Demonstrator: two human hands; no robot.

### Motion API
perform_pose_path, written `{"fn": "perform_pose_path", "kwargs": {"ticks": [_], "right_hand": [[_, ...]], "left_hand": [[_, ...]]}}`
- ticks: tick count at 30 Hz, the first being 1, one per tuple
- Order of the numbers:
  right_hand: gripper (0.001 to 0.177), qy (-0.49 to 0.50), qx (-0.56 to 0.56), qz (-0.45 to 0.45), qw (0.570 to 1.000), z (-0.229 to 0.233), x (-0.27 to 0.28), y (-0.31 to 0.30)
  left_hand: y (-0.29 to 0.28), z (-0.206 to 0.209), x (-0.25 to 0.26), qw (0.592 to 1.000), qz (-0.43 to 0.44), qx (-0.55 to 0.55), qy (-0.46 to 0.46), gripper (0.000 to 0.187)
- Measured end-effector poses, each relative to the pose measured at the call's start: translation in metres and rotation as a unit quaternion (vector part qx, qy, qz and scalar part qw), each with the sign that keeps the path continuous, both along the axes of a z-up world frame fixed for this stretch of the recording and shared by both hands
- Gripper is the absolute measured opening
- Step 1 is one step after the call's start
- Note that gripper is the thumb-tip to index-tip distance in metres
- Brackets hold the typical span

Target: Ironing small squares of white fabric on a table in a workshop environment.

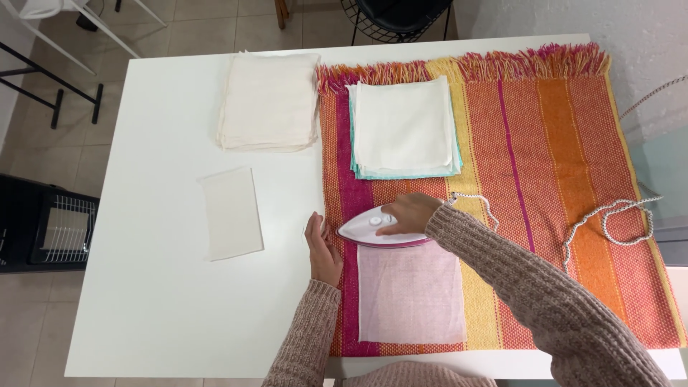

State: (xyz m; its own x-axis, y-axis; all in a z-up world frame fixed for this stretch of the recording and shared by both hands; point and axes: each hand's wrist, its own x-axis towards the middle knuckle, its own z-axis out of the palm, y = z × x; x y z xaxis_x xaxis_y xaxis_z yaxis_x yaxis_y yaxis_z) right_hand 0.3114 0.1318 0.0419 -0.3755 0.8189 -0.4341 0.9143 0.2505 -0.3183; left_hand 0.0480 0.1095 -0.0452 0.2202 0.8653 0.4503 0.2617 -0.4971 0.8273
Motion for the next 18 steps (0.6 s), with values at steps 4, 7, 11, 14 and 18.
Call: {"fn": "perform_pose_path", "kwargs": {"ticks": [4, 7, 11, 14, 18], "right_hand": [[0.068, 0.011, 0.032, -0.067, 0.997, 0.0, -0.009, 0.004], [0.071, 0.014, 0.027, -0.053, 0.998, 0.001, -0.01, 0.009], [0.075, 0.025, 0.028, -0.089, 0.995, -0.016, -0.014, 0.011], [0.073, 0.034, 0.012, -0.055, 0.998, -0.004, -0.01, 0.011], [0.071, 0.014, 0.016, -0.118, 0.993, 0.004, -0.013, 0.006]], "left_hand": [[-0.002, 0.003, -0.001, 0.999, 0.033, -0.005, 0.031, 0.084], [-0.004, 0.013, -0.002, 0.996, 0.062, -0.004, 0.069, 0.083], [-0.005, 0.012, -0.002, 0.993, 0.077, -0.013, 0.093, 0.086], [-0.007, 0.019, -0.002, 0.993, 0.071, -0.025, 0.092, 0.086], [-0.005, 0.015, -0.001, 0.993, 0.067, -0.017, 0.1, 0.083]]}}
